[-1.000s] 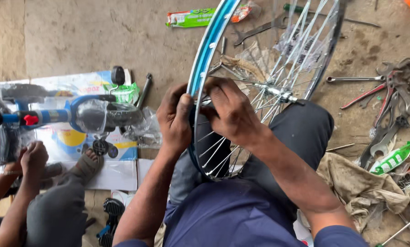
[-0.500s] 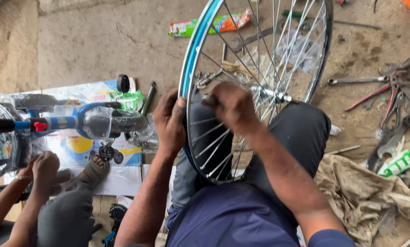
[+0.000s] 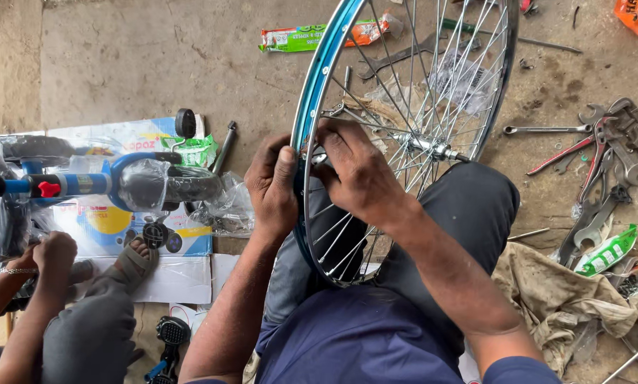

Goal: The person threads spokes into a bicycle wheel rim and hub by hand, and uses a screwdriver to tighten the spoke nipples through the rim holes.

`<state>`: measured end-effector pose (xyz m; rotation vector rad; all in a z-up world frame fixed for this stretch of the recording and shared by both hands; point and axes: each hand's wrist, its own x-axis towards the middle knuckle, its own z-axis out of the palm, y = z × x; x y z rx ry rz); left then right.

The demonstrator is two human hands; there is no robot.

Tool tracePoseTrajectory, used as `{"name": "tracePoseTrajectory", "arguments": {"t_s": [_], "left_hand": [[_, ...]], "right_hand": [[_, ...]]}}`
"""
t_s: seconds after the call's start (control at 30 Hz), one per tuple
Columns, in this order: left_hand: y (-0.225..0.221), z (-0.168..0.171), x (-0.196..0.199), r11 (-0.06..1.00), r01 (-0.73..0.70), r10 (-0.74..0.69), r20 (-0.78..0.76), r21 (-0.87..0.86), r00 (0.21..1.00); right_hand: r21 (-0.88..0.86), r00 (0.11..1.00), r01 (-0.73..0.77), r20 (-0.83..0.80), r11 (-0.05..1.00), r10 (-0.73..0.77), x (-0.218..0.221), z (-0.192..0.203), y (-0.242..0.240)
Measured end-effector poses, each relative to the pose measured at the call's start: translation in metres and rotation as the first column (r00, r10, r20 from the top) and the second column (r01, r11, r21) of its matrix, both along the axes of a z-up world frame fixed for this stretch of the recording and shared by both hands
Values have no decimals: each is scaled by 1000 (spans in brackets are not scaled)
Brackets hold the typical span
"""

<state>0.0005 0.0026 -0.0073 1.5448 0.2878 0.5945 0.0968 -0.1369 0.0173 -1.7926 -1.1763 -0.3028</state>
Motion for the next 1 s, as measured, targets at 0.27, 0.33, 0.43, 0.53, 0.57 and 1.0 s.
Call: {"name": "tracePoseTrajectory", "arguments": {"t_s": [0.27,0.33,0.43,0.53,0.57,1.0], "left_hand": [[2,2,0,954,-114,98,69,278,993],[1,2,0,940,-112,103,45,322,994],[3,3,3,953,-73,69,23,295,997],[5,-2,1,982,-52,60,-36,180,998],[6,-4,1,989,-55,63,-56,136,996],[3,4,2,991,-5,-3,56,135,998]], "right_hand": [[185,927,178,299,966,-228,8,-11,32],[110,966,123,215,986,-144,11,-15,25],[92,995,-3,104,996,-7,21,-20,12],[27,1000,-24,-7,999,24,28,-32,-5],[-10,999,-15,-38,1000,14,31,-36,-8],[91,789,-228,-566,969,239,15,-19,6]]}}
